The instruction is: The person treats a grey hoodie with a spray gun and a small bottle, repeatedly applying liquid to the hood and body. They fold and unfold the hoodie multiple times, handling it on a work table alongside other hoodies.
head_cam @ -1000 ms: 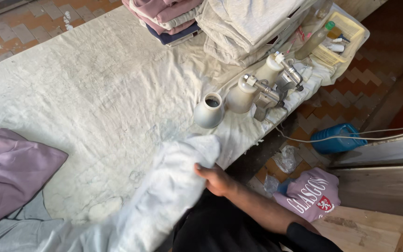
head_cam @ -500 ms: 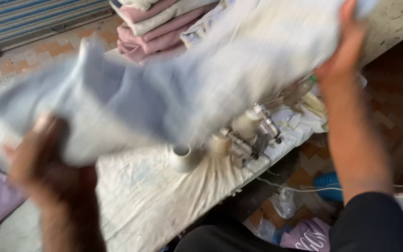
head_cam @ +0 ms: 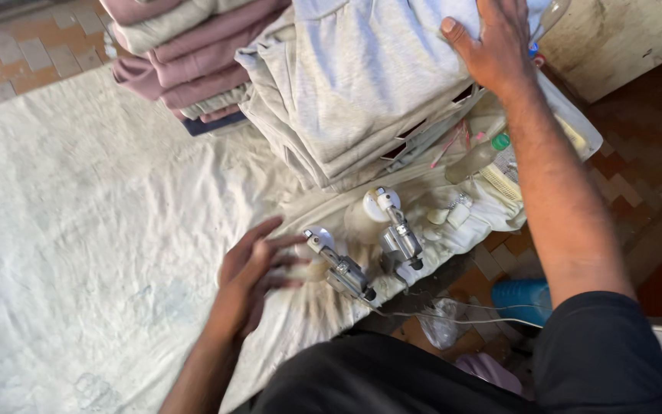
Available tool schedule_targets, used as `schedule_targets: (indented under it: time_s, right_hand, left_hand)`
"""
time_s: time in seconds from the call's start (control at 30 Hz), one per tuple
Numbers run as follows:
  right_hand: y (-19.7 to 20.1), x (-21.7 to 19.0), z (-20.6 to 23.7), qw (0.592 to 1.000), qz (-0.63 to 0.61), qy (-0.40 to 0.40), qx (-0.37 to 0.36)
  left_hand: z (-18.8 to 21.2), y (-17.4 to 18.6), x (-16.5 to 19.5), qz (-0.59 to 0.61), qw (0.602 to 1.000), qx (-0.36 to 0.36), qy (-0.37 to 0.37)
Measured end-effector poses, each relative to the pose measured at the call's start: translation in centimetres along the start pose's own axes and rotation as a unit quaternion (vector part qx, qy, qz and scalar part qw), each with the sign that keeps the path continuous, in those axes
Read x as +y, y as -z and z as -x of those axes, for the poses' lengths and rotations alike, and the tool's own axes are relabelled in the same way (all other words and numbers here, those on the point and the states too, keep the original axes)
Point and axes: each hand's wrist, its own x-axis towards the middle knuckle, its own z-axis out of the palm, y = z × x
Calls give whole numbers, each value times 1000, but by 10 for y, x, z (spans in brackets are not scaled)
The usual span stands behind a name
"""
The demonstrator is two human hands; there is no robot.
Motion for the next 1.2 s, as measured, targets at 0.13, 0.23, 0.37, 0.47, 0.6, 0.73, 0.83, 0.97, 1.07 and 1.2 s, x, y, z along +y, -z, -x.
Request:
schedule_targets:
  time_s: [0.13,0.23,0.37,0.47,0.6,0.73,0.83,0.97,1.07,1.2]
  right_hand:
    - [-26,23,12,996,-3,56,66]
    - [-21,22,7,999,-15,22,37]
    - [-5,-8,9,998,-26,35,54]
    - [8,-43,30,989,-12,92,114]
    - [21,-123,93,957,-140,216,133]
    - [32,-236,202,951,-134,272,51]
    - [-7,-305,239,865,-343,350,-109]
    - [-102,-399,324,868,-425,258,-23]
    - [-142,-449,381,870,-448,160,-131]
    - [-157,-512,413,893,-400,49,-202]
  left_hand:
    - [55,52,-37,48,987,154,-20]
    - [88,78,-60,95,955,277,-53]
    - [130,101,-93,139,914,373,-75]
    - [150,115,-114,168,893,411,-80]
    - [171,122,-127,175,874,453,-21]
    - [189,130,-121,152,884,442,5]
    - [204,148,-111,99,895,435,2]
    - [231,195,-107,48,912,407,11]
    - [266,257,-108,-25,917,398,1]
    - [344,392,-75,-8,843,534,-69]
